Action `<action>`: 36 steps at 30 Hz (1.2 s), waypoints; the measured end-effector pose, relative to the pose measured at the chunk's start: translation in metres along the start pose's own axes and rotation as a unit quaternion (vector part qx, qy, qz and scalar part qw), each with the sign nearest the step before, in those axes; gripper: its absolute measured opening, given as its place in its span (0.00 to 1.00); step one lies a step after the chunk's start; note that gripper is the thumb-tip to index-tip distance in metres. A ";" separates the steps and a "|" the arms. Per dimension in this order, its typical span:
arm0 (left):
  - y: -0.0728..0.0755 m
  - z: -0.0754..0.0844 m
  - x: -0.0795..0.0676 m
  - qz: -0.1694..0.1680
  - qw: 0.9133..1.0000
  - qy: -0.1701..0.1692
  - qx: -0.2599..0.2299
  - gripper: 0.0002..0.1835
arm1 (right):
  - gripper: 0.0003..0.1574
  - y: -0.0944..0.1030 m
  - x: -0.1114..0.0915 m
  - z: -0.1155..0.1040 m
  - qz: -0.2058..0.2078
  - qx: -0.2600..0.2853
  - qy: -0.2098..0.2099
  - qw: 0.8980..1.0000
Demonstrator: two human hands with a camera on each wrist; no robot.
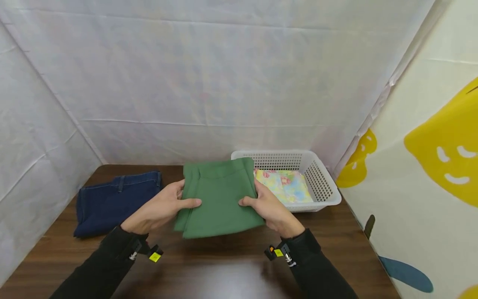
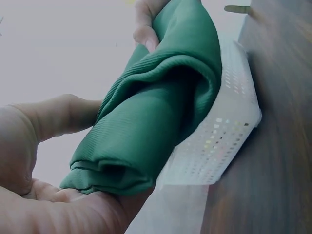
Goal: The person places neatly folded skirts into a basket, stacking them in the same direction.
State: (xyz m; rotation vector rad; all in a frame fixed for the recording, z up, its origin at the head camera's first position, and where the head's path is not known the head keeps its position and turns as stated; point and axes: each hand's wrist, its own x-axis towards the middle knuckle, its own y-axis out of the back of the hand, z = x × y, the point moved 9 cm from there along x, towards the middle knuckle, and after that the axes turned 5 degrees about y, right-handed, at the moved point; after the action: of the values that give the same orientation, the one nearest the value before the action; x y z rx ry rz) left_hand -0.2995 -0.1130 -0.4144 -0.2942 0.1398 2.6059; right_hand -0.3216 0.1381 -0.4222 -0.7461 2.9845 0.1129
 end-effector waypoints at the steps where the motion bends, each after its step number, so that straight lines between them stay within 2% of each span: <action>1: 0.000 0.002 0.002 0.002 1.000 -0.003 0.004 0.49 | 0.56 0.003 0.001 -0.001 0.004 -0.001 -0.001 1.000; 7: -0.002 0.013 0.021 0.022 1.000 -0.012 0.017 0.50 | 0.58 0.025 0.006 -0.005 0.029 -0.016 -0.006 0.999; 12: -0.007 0.021 0.038 0.030 0.999 -0.019 0.027 0.48 | 0.53 0.042 0.010 -0.007 0.050 -0.046 0.000 0.998; 15: -0.009 0.025 0.048 0.038 0.998 -0.019 0.035 0.49 | 0.57 0.049 0.010 -0.008 0.052 -0.054 -0.006 0.997; 19: -0.012 0.030 0.062 0.055 0.997 -0.014 0.048 0.52 | 0.60 0.061 0.011 -0.012 0.057 -0.083 -0.003 0.995; 22: -0.015 0.033 0.072 0.067 0.996 -0.010 0.057 0.55 | 0.58 0.073 0.011 -0.015 0.072 -0.108 -0.001 0.992; 29: -0.028 0.040 0.102 0.059 0.997 -0.002 0.049 0.53 | 0.61 0.098 0.012 -0.019 0.089 -0.157 -0.007 0.984; 36: -0.043 0.047 0.131 0.048 0.998 0.007 0.040 0.59 | 0.60 0.126 0.016 -0.020 0.116 -0.220 -0.016 0.968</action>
State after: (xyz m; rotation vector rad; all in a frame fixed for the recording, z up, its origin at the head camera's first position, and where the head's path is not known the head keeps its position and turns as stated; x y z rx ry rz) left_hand -0.3974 -0.0061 -0.4010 -0.2838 0.2689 2.6847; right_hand -0.3956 0.2395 -0.3967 -0.4063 3.0316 0.8105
